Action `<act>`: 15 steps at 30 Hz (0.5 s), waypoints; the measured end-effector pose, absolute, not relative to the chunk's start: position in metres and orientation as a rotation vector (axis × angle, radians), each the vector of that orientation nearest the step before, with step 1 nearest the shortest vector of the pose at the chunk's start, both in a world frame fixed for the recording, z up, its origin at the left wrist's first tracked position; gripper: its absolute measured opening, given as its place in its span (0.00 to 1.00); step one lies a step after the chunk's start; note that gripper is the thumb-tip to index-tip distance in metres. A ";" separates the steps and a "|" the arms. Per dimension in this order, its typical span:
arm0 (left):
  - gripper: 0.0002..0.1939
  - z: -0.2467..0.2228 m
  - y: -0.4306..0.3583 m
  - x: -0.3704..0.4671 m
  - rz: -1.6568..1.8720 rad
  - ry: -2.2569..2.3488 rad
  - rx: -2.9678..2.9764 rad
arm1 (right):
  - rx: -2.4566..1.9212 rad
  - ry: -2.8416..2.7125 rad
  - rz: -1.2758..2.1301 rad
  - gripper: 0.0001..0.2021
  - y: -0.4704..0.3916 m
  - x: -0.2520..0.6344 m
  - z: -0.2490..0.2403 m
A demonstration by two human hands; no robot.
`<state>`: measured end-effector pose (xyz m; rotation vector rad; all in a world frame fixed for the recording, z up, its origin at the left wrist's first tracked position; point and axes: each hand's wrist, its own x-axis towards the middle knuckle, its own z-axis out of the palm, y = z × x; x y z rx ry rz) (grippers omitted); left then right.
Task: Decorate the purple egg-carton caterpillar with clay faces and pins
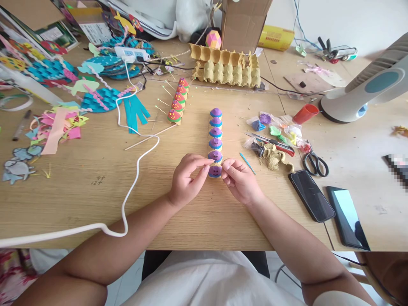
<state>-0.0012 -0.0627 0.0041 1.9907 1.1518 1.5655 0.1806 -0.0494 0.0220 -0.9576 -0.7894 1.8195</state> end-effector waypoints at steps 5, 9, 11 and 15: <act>0.10 0.005 -0.062 -0.001 1.571 1.139 1.989 | -0.951 -0.773 1.792 0.20 -0.050 0.182 0.019; 0.10 0.005 -0.062 0.000 1.572 1.136 1.989 | -0.952 -0.755 1.797 0.22 -0.049 0.182 0.018; 0.10 0.005 -0.062 0.000 1.572 1.133 1.990 | -0.950 -0.755 1.801 0.23 -0.049 0.182 0.018; 0.09 0.005 -0.062 0.000 1.572 1.140 1.994 | -0.944 -0.791 1.814 0.20 -0.050 0.181 0.021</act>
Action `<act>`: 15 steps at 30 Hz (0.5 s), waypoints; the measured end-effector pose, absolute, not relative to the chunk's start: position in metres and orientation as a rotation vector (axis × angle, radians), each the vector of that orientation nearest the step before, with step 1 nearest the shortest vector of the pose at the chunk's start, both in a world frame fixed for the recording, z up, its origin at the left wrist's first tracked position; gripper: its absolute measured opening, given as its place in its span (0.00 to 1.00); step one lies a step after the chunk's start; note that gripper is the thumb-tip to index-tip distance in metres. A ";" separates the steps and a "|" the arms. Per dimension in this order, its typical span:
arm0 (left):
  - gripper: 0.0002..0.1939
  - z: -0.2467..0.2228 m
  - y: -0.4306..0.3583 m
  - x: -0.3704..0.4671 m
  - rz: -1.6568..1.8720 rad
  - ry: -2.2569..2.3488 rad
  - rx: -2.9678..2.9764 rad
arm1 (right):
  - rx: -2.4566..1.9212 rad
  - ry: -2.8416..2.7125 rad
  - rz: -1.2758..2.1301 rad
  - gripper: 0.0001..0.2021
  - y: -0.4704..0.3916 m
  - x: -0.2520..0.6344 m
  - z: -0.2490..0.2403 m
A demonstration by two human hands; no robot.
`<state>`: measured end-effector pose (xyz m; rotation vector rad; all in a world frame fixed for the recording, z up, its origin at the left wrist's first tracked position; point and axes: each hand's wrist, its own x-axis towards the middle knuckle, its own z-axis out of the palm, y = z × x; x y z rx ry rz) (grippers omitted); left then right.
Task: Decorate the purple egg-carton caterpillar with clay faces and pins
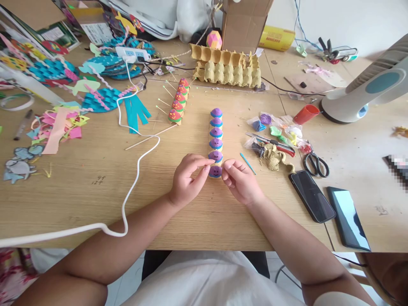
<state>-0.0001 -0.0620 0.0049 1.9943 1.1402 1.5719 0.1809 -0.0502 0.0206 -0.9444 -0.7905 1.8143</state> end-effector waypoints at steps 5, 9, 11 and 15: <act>0.08 0.005 -0.062 -0.001 1.568 1.152 1.992 | -0.960 -0.830 1.862 0.20 -0.052 0.182 0.020; 0.08 0.005 -0.063 -0.002 1.565 1.150 1.992 | -0.951 -0.844 1.848 0.22 -0.052 0.182 0.021; 0.08 0.005 -0.063 -0.001 1.560 1.163 1.997 | -0.971 -0.850 1.814 0.20 -0.052 0.181 0.022; 0.07 0.005 -0.063 -0.001 1.556 1.179 1.991 | -0.995 -0.855 1.835 0.21 -0.051 0.181 0.021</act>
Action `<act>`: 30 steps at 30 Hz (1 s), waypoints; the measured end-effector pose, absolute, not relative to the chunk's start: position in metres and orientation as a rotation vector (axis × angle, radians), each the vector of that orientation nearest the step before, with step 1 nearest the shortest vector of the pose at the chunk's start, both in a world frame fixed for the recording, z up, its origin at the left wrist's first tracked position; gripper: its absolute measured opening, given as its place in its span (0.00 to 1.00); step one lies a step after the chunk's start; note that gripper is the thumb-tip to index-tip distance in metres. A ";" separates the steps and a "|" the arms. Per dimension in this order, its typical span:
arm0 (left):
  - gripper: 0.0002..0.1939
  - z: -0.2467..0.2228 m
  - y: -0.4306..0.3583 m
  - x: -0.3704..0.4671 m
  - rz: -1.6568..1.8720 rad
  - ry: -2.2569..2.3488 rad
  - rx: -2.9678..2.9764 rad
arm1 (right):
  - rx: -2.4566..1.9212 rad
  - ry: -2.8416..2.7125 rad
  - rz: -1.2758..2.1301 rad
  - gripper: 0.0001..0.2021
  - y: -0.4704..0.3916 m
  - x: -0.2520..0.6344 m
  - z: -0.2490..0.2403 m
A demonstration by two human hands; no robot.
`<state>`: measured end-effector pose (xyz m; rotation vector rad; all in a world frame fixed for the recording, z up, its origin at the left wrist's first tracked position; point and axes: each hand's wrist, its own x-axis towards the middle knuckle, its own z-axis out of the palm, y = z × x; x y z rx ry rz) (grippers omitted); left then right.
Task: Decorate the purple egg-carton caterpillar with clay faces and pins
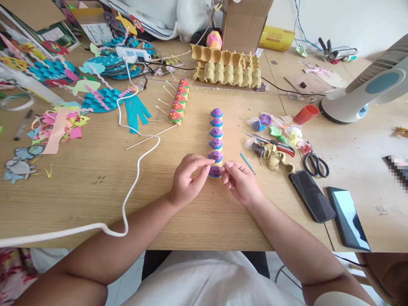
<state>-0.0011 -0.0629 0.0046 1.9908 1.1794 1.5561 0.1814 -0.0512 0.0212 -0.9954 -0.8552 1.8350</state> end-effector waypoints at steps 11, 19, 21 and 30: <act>0.08 0.005 -0.063 -0.001 1.555 1.151 2.008 | -1.008 -0.879 1.841 0.24 -0.052 0.180 0.020; 0.07 0.006 -0.063 0.000 1.538 1.152 2.027 | -1.023 -0.891 1.833 0.23 -0.052 0.180 0.021; 0.07 0.007 -0.063 -0.001 1.524 1.147 2.041 | -1.038 -0.917 1.832 0.24 -0.053 0.181 0.020; 0.07 0.007 -0.062 -0.001 1.473 1.043 2.083 | -1.096 -1.202 1.619 0.25 -0.057 0.180 0.021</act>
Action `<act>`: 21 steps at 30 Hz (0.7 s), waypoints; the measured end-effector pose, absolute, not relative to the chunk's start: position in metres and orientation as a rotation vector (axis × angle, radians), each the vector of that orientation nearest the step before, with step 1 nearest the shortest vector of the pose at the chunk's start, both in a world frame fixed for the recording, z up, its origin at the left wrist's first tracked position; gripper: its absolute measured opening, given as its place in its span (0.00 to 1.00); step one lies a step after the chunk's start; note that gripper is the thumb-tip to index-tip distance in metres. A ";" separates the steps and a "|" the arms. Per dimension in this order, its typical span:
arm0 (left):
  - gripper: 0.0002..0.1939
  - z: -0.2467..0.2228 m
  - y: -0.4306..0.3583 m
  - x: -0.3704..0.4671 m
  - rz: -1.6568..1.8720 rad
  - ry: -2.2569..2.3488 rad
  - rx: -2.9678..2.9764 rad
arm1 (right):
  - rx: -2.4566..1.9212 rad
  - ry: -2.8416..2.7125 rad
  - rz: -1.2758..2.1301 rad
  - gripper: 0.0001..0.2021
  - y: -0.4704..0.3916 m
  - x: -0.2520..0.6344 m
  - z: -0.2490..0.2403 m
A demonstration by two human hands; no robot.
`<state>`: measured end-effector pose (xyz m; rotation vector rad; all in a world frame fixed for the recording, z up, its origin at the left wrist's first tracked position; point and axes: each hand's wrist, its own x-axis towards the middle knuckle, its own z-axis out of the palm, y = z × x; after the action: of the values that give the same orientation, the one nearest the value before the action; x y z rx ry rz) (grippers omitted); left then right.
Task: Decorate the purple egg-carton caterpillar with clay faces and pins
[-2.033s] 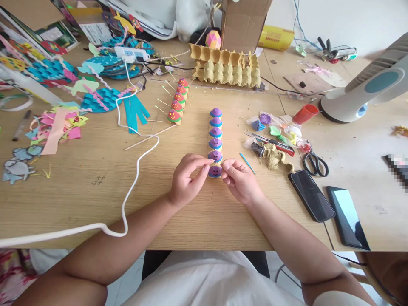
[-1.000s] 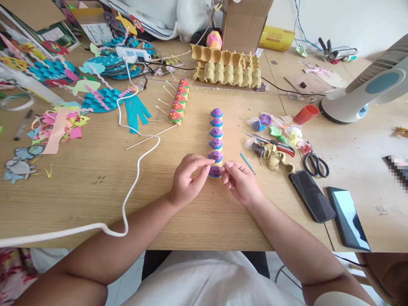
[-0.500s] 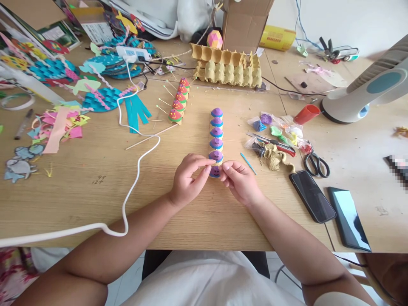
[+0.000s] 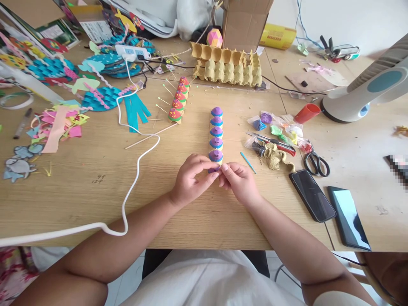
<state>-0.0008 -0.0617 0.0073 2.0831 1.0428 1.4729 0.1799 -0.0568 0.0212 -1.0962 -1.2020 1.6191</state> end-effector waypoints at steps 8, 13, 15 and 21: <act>0.02 0.007 -0.061 0.000 1.473 1.097 2.103 | -1.083 -1.376 1.532 0.28 -0.058 0.181 0.022; 0.03 0.006 -0.061 -0.001 1.518 1.137 2.088 | -1.013 -1.192 1.682 0.24 -0.058 0.180 0.019; 0.03 0.006 -0.061 -0.002 1.533 1.141 2.086 | -0.975 -1.113 1.751 0.21 -0.057 0.180 0.018; 0.09 0.008 -0.063 -0.002 1.531 1.073 2.075 | -0.943 -0.989 1.803 0.17 -0.055 0.180 0.017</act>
<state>-0.0017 -0.0629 0.0079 2.0747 1.0731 1.5314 0.1801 -0.0552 0.0171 -0.9431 -0.9891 1.8025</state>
